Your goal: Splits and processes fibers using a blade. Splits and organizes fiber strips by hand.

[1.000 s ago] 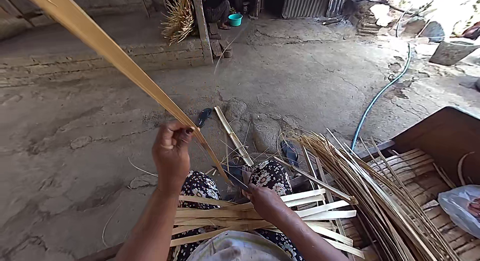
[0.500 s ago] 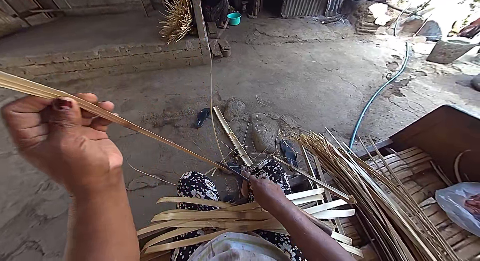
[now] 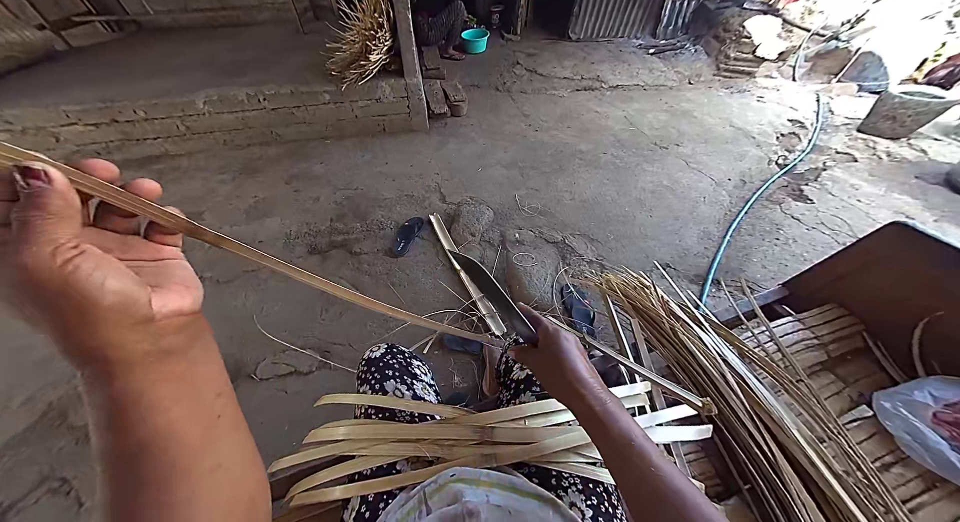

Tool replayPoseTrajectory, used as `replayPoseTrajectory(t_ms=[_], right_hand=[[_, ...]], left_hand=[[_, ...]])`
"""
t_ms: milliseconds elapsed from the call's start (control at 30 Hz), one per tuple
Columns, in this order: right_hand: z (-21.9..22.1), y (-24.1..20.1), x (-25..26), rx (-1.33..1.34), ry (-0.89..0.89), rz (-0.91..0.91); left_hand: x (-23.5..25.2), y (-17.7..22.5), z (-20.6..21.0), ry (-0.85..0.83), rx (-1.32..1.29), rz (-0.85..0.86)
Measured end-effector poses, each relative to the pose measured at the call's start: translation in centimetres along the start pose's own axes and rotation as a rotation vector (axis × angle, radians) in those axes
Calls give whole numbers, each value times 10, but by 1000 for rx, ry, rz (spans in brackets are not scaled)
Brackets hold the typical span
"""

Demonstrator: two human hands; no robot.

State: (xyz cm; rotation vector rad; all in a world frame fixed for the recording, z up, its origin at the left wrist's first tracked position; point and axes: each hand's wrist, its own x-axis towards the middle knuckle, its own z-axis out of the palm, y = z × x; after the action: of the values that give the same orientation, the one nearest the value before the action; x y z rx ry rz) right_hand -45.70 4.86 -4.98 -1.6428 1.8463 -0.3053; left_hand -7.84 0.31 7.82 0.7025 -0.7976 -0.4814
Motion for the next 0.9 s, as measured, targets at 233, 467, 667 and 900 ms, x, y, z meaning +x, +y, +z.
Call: replayPoseTrajectory(t_ms=[233,467,667,900], right_hand=[[-3,13,-22,247,-152,5],[-3,1,-48,829,-167,-112],[15,8,-66,403,155,-465],[36,28,-68,207,278,-652]], left_hand=[[-1,-31,5,73,-70,-267],[-216,-80,24,-555,-12,-869],[-258,-71,46,-320,-111,-885],[-243,-61,53,-194,-160,-1076]])
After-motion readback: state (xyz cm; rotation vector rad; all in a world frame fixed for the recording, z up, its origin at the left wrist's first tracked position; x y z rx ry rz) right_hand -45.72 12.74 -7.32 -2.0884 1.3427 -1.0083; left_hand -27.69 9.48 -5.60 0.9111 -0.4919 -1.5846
